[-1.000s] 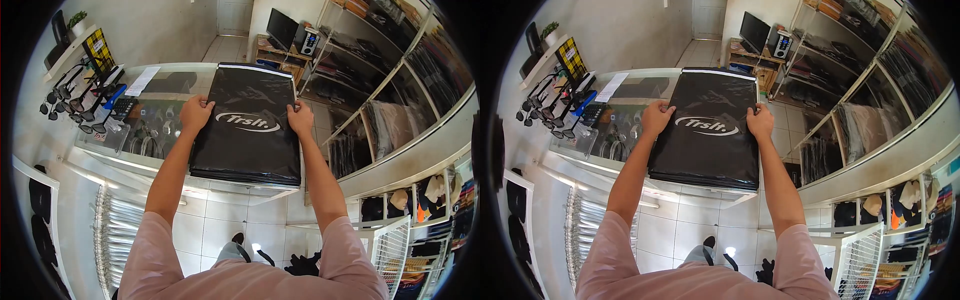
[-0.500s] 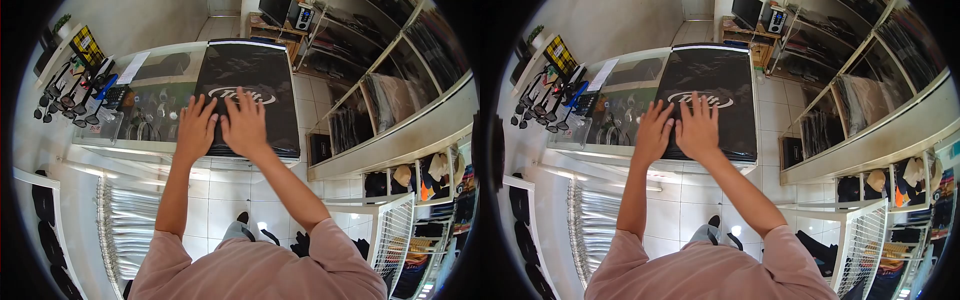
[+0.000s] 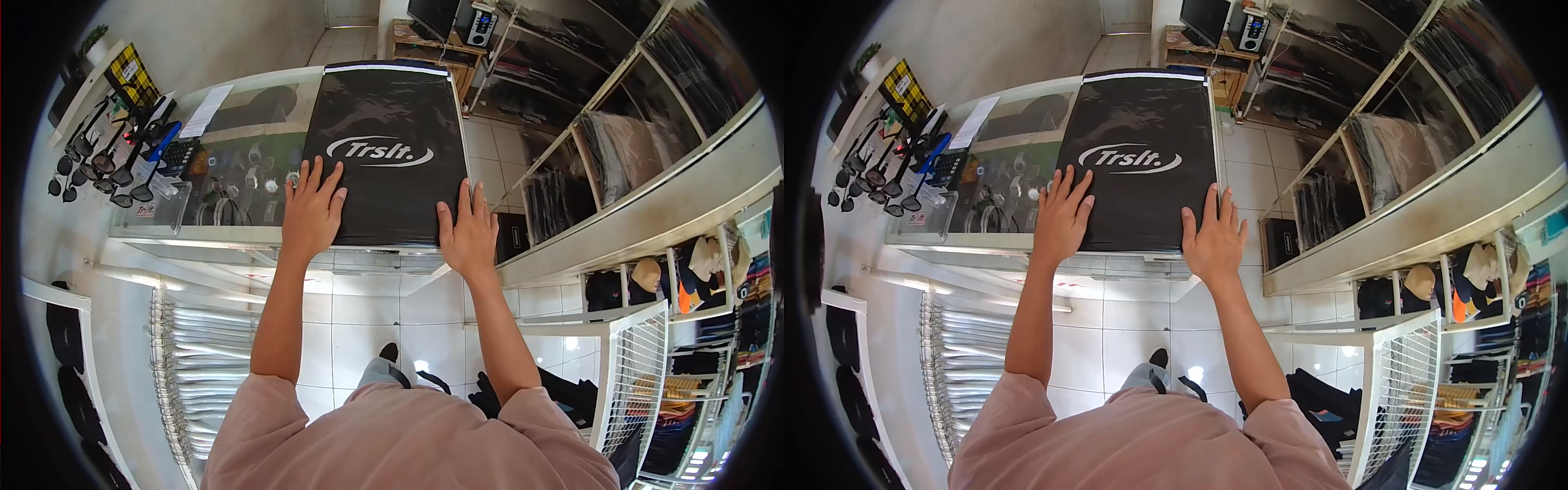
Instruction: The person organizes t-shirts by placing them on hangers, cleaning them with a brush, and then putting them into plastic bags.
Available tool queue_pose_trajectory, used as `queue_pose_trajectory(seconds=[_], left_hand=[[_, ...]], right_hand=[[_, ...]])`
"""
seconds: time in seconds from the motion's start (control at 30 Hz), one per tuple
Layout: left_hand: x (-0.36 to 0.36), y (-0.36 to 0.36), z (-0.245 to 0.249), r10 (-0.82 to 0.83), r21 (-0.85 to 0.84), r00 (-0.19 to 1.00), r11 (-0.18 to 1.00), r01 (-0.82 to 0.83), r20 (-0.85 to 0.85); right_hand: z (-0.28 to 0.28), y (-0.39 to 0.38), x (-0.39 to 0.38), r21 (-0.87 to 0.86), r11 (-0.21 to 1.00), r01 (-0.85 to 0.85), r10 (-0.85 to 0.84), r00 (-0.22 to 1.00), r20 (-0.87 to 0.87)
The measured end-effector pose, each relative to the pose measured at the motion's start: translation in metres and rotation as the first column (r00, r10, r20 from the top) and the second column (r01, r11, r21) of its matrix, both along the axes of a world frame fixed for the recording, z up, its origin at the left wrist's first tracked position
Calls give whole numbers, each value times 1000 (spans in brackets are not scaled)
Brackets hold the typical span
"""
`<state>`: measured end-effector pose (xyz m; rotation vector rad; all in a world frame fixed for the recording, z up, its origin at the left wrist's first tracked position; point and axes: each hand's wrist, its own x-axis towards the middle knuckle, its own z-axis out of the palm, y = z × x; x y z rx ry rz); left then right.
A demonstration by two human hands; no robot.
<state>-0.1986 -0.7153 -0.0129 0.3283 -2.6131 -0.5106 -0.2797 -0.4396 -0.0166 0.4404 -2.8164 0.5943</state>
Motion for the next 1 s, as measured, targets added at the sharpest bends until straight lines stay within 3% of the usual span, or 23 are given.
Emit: queue_pose_trajectory(seconds=[0.07, 0.17, 0.27, 0.3, 0.47, 0.8, 0.87, 0.9, 0.93, 1.0], left_hand=[[3, -6, 2, -35, 177, 992, 983, 57, -125], [36, -5, 14, 184, 113, 938, 981, -157, -295], [52, 6, -16, 272, 89, 914, 962, -257, -300], [51, 9, -25, 259, -31, 904, 958, -286, -340], [45, 6, -47, 221, -17, 869, 967, -254, -444], [54, 6, -39, 181, -45, 904, 976, -215, -388], [60, 13, -32, 170, -6, 859, 980, -198, -483], [63, 23, -29, 162, 12, 821, 982, -186, -547], [66, 39, -25, 149, 34, 781, 986, -161, -606], [82, 84, -21, 70, 0, 829, 996, -84, -555]], right_hand=[[-3, 1, 0, -131, 991, -37, 26, 996, -85], [0, 7, 9, -304, 949, -78, 23, 983, -180], [-9, 5, 15, -300, 949, -100, 4, 952, -305], [-15, 4, 16, -334, 937, -105, -8, 947, -322], [-41, -2, 9, -398, 909, -121, -80, 888, -452], [-46, -8, 14, -525, 842, -125, -126, 900, -417], [-27, 9, 33, -519, 850, -87, -108, 936, -334], [-28, 20, 42, -494, 859, -136, -139, 866, -480], [-27, 35, 56, -514, 847, -133, -132, 885, -446], [-27, 78, 93, -546, 832, -94, -138, 919, -368]])
